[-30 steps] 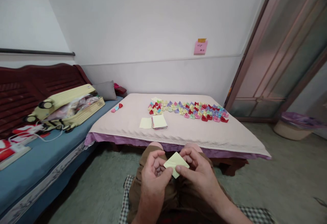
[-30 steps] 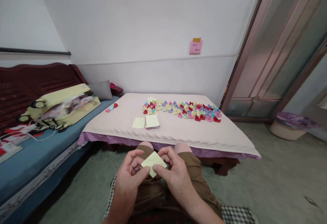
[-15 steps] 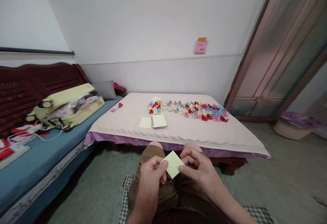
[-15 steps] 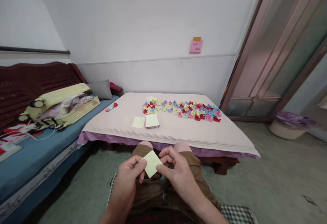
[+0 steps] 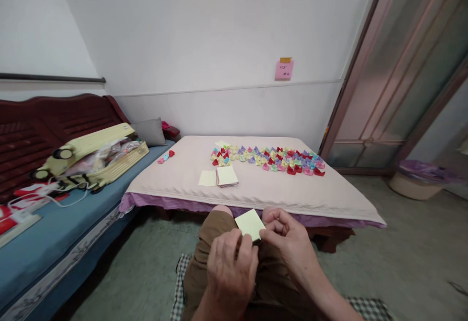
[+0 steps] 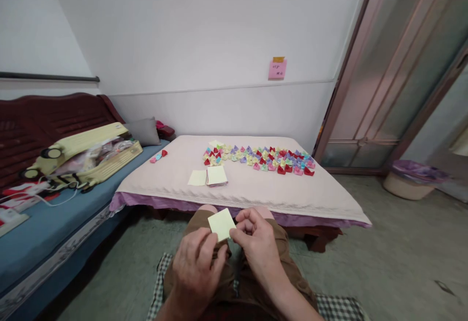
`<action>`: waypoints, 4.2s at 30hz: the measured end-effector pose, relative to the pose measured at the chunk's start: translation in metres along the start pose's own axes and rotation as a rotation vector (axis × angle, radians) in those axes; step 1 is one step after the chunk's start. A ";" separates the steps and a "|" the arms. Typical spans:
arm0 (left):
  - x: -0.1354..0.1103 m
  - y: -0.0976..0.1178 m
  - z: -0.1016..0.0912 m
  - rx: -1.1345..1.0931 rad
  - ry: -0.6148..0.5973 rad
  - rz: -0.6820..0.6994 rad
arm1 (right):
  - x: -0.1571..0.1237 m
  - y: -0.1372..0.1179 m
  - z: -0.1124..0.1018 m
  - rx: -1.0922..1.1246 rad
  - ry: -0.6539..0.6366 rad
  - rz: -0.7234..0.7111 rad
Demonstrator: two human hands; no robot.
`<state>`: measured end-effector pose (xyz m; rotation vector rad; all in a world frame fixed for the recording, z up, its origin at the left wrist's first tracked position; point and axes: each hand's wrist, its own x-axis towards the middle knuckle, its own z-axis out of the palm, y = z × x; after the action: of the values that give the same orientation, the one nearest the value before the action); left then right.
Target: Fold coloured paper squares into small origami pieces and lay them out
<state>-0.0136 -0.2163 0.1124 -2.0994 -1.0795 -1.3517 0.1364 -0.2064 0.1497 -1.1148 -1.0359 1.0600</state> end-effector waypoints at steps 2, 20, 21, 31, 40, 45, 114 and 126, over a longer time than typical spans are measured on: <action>-0.006 -0.001 0.005 0.054 0.000 0.035 | -0.002 0.003 0.002 0.023 0.000 0.011; 0.016 0.003 0.004 -1.574 -0.031 -1.504 | 0.004 0.024 0.018 0.132 -0.200 0.020; 0.016 0.004 0.004 -1.572 -0.060 -1.497 | 0.004 0.023 0.018 0.137 -0.192 0.013; 0.020 -0.014 0.002 -1.392 -0.200 -1.395 | 0.006 0.009 0.006 0.028 -0.335 0.052; 0.014 -0.015 0.007 -1.288 -0.122 -1.348 | 0.001 0.010 0.008 -0.048 -0.288 -0.021; 0.015 -0.013 0.004 -1.348 -0.049 -1.261 | 0.000 0.008 0.002 -0.095 -0.271 -0.144; 0.029 -0.009 -0.011 -1.175 -0.448 -0.987 | -0.011 -0.006 0.004 -0.429 -0.277 -0.393; 0.023 -0.009 -0.011 -1.034 -0.363 -0.973 | -0.014 0.002 -0.004 -0.590 -0.198 -0.535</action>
<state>-0.0217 -0.2098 0.1371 -2.6845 -2.0284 -2.4202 0.1377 -0.2207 0.1461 -1.1006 -1.7590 0.4406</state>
